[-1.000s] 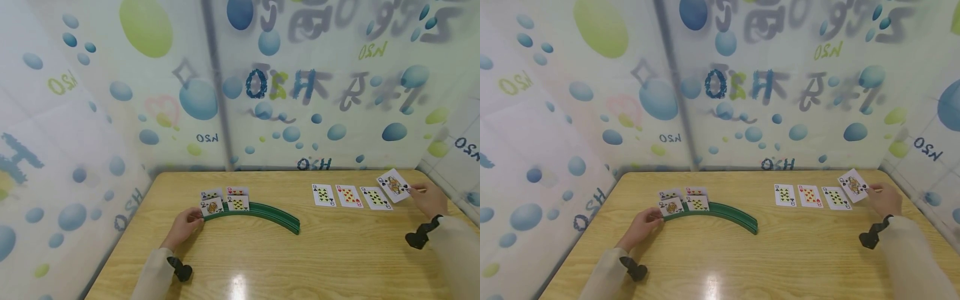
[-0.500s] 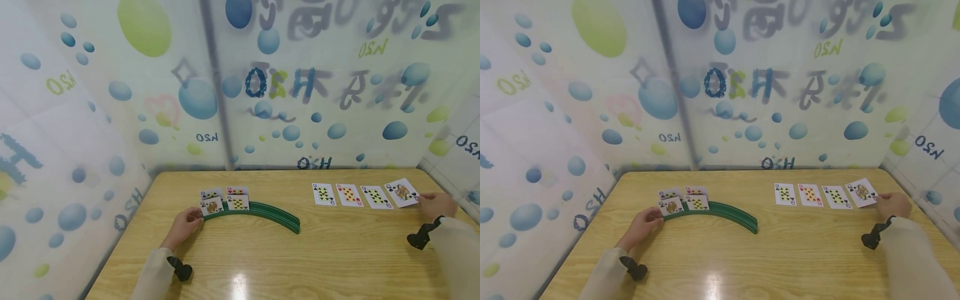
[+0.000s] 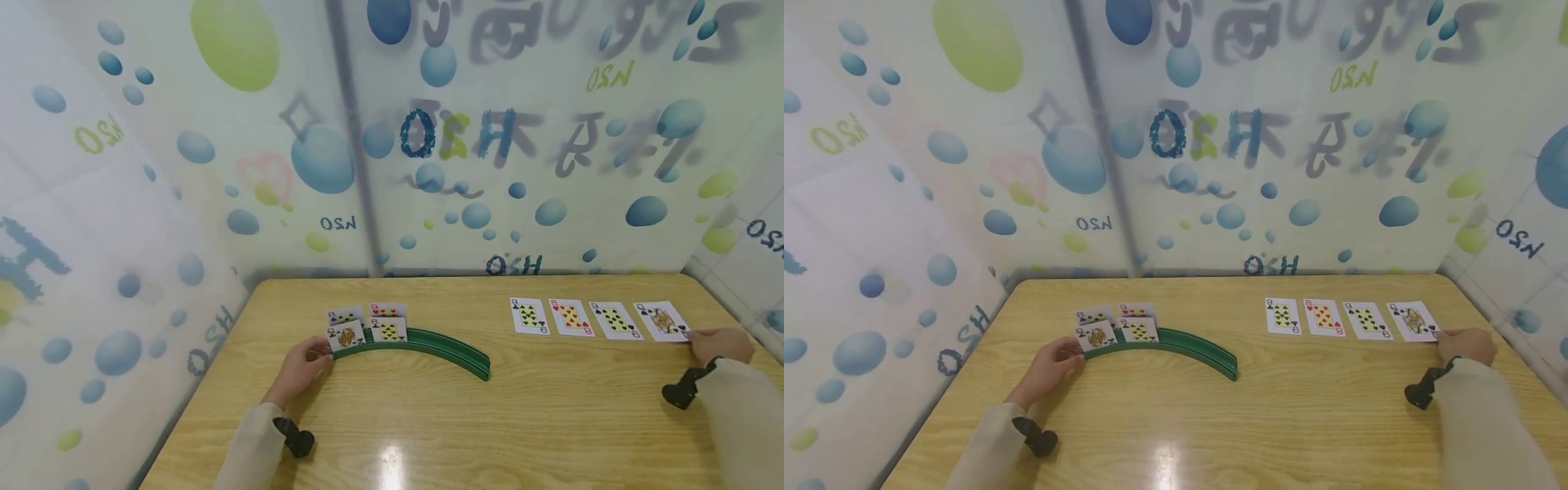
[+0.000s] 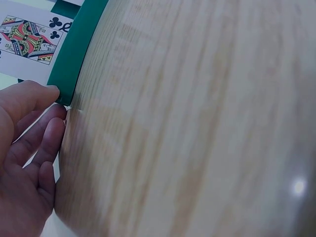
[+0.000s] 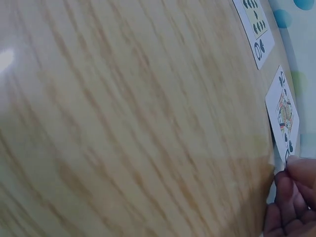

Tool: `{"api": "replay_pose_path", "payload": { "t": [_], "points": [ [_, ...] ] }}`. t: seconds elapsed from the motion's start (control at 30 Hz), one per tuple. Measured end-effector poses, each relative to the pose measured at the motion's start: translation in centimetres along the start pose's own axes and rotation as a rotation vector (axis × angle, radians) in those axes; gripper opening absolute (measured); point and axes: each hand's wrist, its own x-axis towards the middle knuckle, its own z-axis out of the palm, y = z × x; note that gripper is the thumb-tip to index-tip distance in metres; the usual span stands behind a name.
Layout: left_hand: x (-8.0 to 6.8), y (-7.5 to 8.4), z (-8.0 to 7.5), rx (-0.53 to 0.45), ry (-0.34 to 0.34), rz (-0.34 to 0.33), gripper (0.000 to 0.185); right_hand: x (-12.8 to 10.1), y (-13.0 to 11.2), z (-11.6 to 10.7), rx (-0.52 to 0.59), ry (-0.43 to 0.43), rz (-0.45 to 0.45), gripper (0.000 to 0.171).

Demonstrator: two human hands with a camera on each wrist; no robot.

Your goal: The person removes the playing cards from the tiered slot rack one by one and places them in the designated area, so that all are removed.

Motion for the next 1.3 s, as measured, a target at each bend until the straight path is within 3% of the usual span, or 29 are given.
{"api": "replay_pose_path", "payload": {
  "t": [0.2,0.5,0.87,1.03,1.3],
  "points": [
    [-0.1,0.1,-0.1,0.004,-0.009,-0.022,0.025,0.5,0.0,0.5,0.019,-0.039,0.057,0.036],
    [-0.1,0.2,-0.1,-0.001,-0.007,-0.016,0.025,0.5,0.1,0.0,0.021,-0.097,0.001,0.034],
    [0.0,0.1,-0.1,0.006,-0.012,-0.024,0.026,-0.4,-0.6,0.2,-0.050,-0.073,0.027,0.032],
    [-0.1,0.1,-0.1,0.003,-0.012,-0.017,0.026,-0.2,-0.4,0.3,-0.097,-0.074,-0.012,0.031],
    [-0.1,0.2,-0.1,0.004,-0.002,-0.015,0.025,-0.7,-0.3,0.5,0.023,-0.023,0.027,0.042]
  ]
}}
